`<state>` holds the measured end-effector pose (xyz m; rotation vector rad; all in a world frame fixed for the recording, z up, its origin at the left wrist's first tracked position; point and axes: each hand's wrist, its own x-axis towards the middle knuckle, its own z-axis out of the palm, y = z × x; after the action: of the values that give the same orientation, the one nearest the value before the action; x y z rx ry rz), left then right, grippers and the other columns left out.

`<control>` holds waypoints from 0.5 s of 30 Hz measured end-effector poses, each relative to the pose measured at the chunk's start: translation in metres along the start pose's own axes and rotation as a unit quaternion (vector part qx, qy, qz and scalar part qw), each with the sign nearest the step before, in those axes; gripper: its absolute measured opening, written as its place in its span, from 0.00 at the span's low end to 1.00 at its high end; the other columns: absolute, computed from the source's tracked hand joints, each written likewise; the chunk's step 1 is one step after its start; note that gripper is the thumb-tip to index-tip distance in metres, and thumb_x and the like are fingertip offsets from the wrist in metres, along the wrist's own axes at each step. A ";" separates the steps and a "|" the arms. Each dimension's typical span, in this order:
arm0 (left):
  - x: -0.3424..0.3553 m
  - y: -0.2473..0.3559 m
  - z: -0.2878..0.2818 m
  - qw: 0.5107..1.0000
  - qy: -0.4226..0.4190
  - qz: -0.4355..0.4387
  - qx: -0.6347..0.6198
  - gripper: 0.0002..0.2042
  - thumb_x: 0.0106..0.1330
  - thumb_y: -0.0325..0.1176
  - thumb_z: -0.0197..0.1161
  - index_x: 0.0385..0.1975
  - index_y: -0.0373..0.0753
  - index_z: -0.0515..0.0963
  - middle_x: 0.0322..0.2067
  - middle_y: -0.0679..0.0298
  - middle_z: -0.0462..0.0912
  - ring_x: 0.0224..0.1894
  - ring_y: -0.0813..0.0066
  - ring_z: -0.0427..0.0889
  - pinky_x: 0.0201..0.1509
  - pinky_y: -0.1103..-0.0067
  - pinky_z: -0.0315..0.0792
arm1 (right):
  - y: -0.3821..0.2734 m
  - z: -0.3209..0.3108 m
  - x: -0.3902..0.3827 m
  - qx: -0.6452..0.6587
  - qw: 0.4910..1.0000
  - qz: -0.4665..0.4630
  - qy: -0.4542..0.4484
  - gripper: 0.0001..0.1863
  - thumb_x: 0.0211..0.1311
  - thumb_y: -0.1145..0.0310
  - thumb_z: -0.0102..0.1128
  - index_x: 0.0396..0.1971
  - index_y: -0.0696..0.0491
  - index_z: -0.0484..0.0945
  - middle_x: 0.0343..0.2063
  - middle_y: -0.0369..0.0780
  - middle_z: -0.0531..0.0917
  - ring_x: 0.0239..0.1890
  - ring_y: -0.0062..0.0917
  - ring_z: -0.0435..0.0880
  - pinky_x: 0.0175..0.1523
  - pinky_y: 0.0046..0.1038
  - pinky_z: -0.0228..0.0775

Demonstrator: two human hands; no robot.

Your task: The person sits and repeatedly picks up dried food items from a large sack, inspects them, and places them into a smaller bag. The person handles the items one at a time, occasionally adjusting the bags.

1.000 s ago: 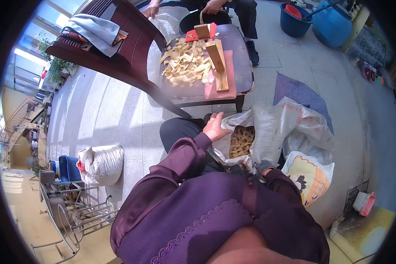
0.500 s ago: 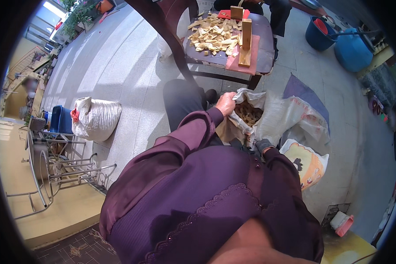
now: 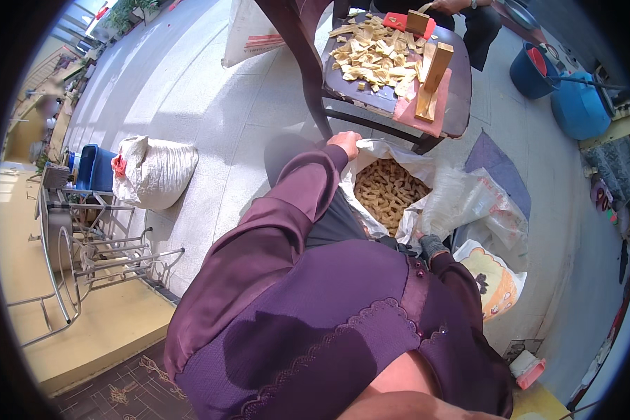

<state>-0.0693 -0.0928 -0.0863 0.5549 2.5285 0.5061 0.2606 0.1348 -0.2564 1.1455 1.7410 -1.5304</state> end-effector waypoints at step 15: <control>-0.012 0.032 0.022 0.980 0.085 0.180 -0.012 0.24 0.50 0.35 0.67 0.50 0.43 0.73 0.45 0.51 0.75 0.50 0.51 0.73 0.56 0.66 0.68 | -0.003 -0.178 -0.035 0.400 0.876 -0.107 0.245 0.28 0.56 0.53 0.61 0.53 0.52 0.69 0.49 0.42 0.76 0.47 0.37 0.76 0.52 0.43 0.68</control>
<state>-0.0388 -0.0655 -0.0851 1.0079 2.5858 0.7391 0.2983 0.2989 -0.1897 1.9281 1.5749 -2.3766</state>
